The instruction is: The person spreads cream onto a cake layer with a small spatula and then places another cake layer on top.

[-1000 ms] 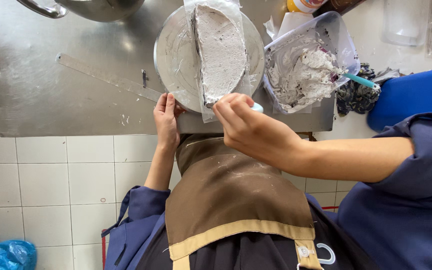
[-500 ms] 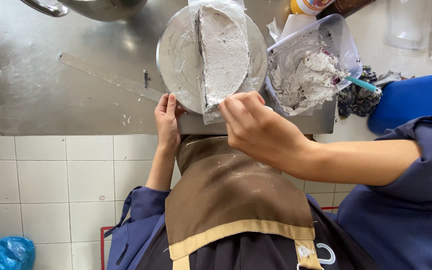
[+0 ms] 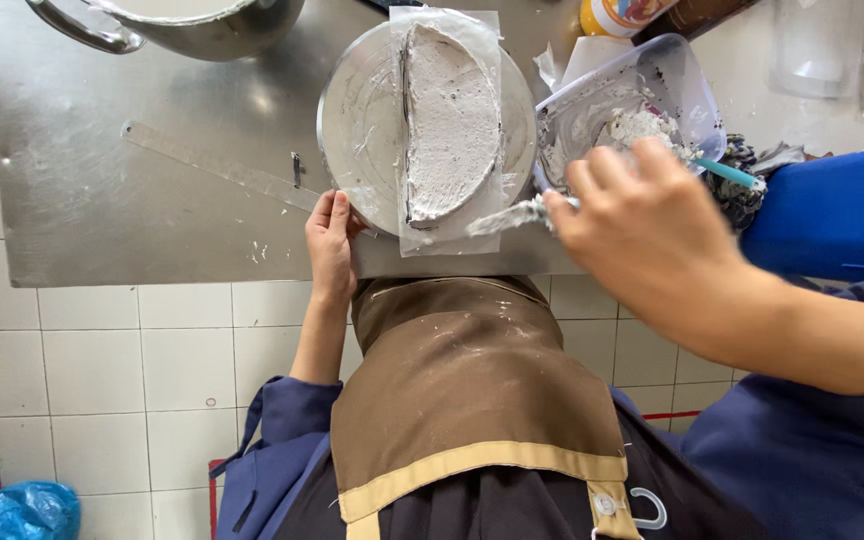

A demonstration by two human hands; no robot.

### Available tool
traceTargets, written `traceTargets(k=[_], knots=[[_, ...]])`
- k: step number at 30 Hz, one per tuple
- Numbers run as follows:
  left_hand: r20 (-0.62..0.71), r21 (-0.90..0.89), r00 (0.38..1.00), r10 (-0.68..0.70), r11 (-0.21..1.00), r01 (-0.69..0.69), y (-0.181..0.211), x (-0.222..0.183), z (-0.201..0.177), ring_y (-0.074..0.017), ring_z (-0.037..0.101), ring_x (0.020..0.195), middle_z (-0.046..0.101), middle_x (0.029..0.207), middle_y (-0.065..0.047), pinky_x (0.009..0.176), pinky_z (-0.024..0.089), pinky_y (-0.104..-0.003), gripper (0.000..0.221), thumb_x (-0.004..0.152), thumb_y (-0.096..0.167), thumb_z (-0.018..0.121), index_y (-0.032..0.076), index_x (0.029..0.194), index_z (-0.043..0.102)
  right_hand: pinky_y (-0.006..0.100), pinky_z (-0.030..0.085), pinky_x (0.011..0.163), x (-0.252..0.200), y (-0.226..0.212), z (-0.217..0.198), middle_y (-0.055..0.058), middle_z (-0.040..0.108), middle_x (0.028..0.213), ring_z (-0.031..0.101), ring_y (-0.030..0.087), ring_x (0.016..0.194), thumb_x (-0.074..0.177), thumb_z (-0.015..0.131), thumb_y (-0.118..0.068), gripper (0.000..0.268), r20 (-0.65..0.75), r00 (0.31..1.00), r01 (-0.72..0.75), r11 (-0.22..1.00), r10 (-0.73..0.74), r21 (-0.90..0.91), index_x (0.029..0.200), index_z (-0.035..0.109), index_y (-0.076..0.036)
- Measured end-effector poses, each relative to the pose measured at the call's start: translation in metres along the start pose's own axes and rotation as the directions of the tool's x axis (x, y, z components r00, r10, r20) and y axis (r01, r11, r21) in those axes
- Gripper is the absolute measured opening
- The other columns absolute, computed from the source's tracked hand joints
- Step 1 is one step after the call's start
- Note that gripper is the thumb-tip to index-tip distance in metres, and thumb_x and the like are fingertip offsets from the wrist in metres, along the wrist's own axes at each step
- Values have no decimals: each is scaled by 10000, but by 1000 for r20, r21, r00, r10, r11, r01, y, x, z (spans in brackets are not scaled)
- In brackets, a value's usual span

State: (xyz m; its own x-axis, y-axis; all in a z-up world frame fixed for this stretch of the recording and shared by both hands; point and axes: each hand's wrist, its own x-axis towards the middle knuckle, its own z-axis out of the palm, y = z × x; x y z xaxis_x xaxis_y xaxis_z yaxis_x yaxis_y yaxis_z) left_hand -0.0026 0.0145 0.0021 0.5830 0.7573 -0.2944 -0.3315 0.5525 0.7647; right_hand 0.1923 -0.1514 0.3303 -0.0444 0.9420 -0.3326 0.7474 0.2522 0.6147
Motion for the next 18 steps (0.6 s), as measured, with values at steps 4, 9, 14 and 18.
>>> traceTargets(k=[4, 9, 14, 18], knots=[[30, 62, 999, -13, 998, 11, 3, 4, -4, -50, 558, 729, 614, 826, 26, 707, 505, -228, 201, 1096, 209, 561, 40, 1031, 648, 297, 461, 631, 4, 19, -15, -19, 658, 774, 668, 156, 806, 862, 699, -240, 198, -57, 998, -6, 980, 17, 199, 1052, 753, -222], [33, 61, 999, 2, 998, -5, 0, 4, -7, -52, 566, 751, 618, 843, 22, 736, 517, -239, 211, 1107, 223, 576, 40, 1024, 643, 309, 484, 596, 60, 20, -34, 31, 697, 724, 685, 169, 700, 783, 716, -231, 70, 8, 997, 73, 969, -77, 238, 767, 746, -169], [19, 21, 1000, 6, 1000, -6, -3, 3, -4, -63, 579, 743, 628, 835, 14, 717, 513, -243, 212, 1094, 229, 576, 40, 1026, 646, 338, 491, 584, 119, 9, -47, 91, 738, 744, 735, 224, 740, 740, 733, -174, 40, 152, 959, 174, 924, -237, 341, 704, 736, -159], [-5, 34, 1000, 30, 999, -30, -6, 1, -1, -58, 576, 757, 632, 864, 18, 723, 521, -245, 217, 1092, 226, 578, 27, 1054, 656, 342, 483, 613, 142, -10, -52, 67, 760, 791, 744, 219, 804, 763, 743, -183, 39, 247, 923, 217, 928, -296, 304, 751, 763, -151]])
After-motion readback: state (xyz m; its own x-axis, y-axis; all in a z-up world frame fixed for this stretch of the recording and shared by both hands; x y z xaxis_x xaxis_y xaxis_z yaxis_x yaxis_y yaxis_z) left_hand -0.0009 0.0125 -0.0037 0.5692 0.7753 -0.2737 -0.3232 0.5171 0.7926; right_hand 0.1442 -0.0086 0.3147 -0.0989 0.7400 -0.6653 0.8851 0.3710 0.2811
